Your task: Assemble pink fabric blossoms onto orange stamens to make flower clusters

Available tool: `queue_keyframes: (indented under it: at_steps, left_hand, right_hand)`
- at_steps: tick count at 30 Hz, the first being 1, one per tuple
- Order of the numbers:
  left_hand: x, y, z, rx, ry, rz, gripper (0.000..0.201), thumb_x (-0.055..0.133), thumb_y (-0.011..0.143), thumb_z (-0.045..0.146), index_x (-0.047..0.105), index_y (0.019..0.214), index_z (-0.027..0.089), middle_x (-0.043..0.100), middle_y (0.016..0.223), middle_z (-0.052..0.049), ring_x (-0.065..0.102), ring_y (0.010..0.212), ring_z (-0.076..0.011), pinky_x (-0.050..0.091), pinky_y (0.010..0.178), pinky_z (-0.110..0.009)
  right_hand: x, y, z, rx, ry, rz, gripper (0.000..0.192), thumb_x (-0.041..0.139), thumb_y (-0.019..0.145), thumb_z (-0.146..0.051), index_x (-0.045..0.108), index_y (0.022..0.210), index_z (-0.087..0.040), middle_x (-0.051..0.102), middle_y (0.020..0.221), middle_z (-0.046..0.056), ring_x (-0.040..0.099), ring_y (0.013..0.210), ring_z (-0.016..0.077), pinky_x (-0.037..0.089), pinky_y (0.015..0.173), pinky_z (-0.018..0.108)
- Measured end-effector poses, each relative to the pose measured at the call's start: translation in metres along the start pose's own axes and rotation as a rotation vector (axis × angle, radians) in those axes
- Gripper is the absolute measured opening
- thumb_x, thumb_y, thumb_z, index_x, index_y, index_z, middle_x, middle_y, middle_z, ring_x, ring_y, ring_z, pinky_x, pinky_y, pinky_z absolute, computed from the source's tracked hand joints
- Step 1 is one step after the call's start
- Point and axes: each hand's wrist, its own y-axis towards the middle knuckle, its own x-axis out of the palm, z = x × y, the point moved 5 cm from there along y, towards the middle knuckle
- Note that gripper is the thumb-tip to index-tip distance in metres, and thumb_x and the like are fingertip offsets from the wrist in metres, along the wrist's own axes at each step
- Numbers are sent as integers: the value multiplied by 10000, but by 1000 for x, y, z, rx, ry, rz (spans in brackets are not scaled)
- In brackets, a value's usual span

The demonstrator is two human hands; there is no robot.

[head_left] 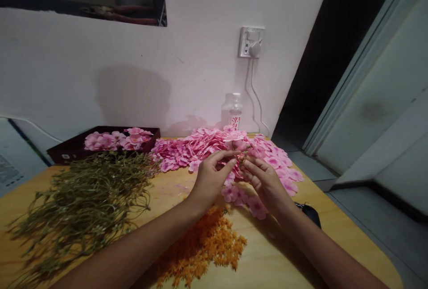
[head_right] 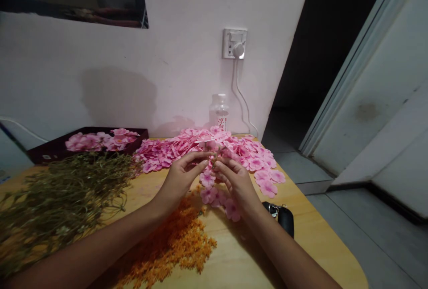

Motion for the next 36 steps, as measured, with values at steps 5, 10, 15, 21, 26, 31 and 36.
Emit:
queue_keyframes:
  at_steps: [5,10,15,21,26,31,36]
  left_hand:
    - [2,2,-3,3,20,-52,201,602,799,219,666,984,175,672,1071,-71,607,1007,-186,465,875,-318]
    - [2,-1,3,102,194,-41,167,635,778,215,686,934,181,638,975,-65,587,922,-181,469,812,-320]
    - [6,-8,14,229,356,-58,99,637,783,184,710,848,194,597,864,-45,574,845,-162,468,801,-316]
    - [8,-19,30,573,478,-61,130,587,825,183,691,900,205,651,955,-72,579,959,-194,450,878,-361]
    - [3,-14,32,484,415,-71,131,574,839,209,681,915,210,708,878,-44,633,835,-165,483,792,-309]
    - [-23,7,23,189,68,122,161,644,785,277,687,918,195,692,921,-34,625,823,-135,490,728,-246]
    - [-49,23,21,131,-112,305,147,691,737,268,689,845,168,656,823,-11,571,703,-75,459,631,-176]
  right_hand:
    - [2,0,0,0,-37,-16,215,759,703,-274,704,901,-213,669,909,2,615,729,108,495,702,255]
    - [1,0,1,6,-50,-6,203,761,693,-289,696,866,-205,662,853,1,620,719,120,495,701,271]
    - [0,-1,1,9,-29,-4,201,773,669,-282,686,828,-195,656,835,2,611,724,110,489,684,242]
    - [4,-3,-1,-3,-34,-36,189,768,669,-267,681,827,-214,629,831,-14,582,727,101,475,660,216]
    - [6,-5,-4,-39,-72,-64,185,737,704,-310,664,851,-224,602,825,-18,540,687,102,446,602,218]
    - [2,-3,-9,-61,-92,2,197,717,728,-354,638,873,-247,556,753,-37,514,656,93,429,589,208]
    - [-3,3,-3,-76,-439,-46,189,659,763,-403,615,778,-220,575,721,-13,542,654,136,416,585,257]
